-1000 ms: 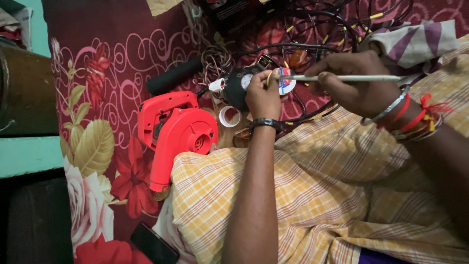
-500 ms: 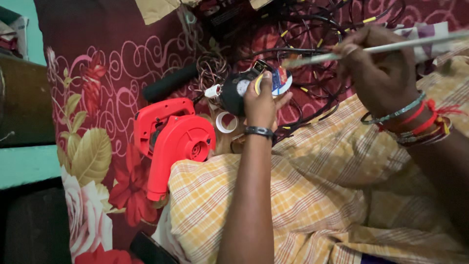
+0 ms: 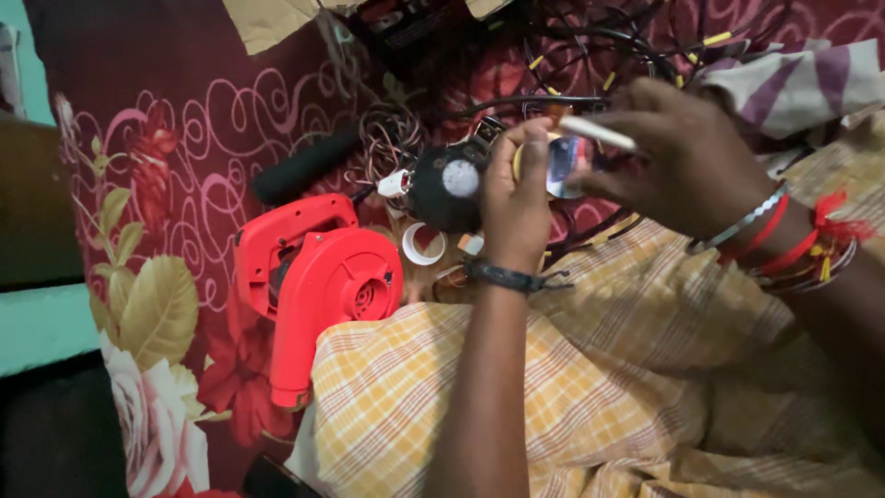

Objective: The person sits on a bed and handles a roll of yellow electrical tape and a white stick. They attempt to manipulate the tape roll, peeling and adjusting the tape while holding the stick, amidst a clutter of wires and a red plastic object.

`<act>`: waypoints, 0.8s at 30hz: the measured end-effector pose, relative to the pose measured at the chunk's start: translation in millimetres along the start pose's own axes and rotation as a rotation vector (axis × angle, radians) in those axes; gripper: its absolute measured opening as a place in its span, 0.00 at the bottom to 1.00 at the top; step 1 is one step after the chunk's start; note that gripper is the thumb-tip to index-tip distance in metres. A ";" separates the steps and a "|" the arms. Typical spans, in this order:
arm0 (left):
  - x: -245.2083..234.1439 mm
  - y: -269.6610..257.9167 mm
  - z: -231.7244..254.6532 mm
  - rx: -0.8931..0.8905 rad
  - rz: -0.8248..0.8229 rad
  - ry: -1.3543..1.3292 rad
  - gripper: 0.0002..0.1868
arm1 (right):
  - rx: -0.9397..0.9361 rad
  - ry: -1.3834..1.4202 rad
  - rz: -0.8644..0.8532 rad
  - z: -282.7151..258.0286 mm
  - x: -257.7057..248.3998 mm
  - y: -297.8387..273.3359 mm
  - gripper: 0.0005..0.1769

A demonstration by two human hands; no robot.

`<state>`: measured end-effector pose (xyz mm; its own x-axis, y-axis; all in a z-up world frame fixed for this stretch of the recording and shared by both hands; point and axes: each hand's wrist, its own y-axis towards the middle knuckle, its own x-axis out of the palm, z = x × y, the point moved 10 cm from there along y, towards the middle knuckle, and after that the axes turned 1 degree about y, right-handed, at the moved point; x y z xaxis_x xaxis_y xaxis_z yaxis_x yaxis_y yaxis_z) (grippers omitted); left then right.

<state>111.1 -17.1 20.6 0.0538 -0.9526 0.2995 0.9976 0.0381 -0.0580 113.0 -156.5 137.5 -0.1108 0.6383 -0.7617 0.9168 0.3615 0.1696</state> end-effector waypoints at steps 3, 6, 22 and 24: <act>-1.4 -2.6 -4.3 -0.148 0.058 -0.169 0.37 | -0.040 0.060 -0.004 -6.7 8.3 1.6 0.30; 8.2 -2.0 -2.6 -0.235 -0.003 -0.281 0.46 | -0.102 0.073 0.042 -12.9 4.4 1.9 0.29; 13.6 -3.5 -1.9 -0.243 -0.084 -0.264 0.49 | -0.207 0.046 0.001 -18.2 11.0 4.1 0.30; 9.5 -4.8 -2.9 -0.229 -0.080 -0.222 0.48 | -0.201 0.054 0.016 -19.9 11.3 3.7 0.29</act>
<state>106.7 -27.2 20.9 0.0093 -0.8598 0.5106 0.9645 -0.1271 -0.2315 107.5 -134.4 141.9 -0.1221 0.6786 -0.7243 0.8241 0.4760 0.3071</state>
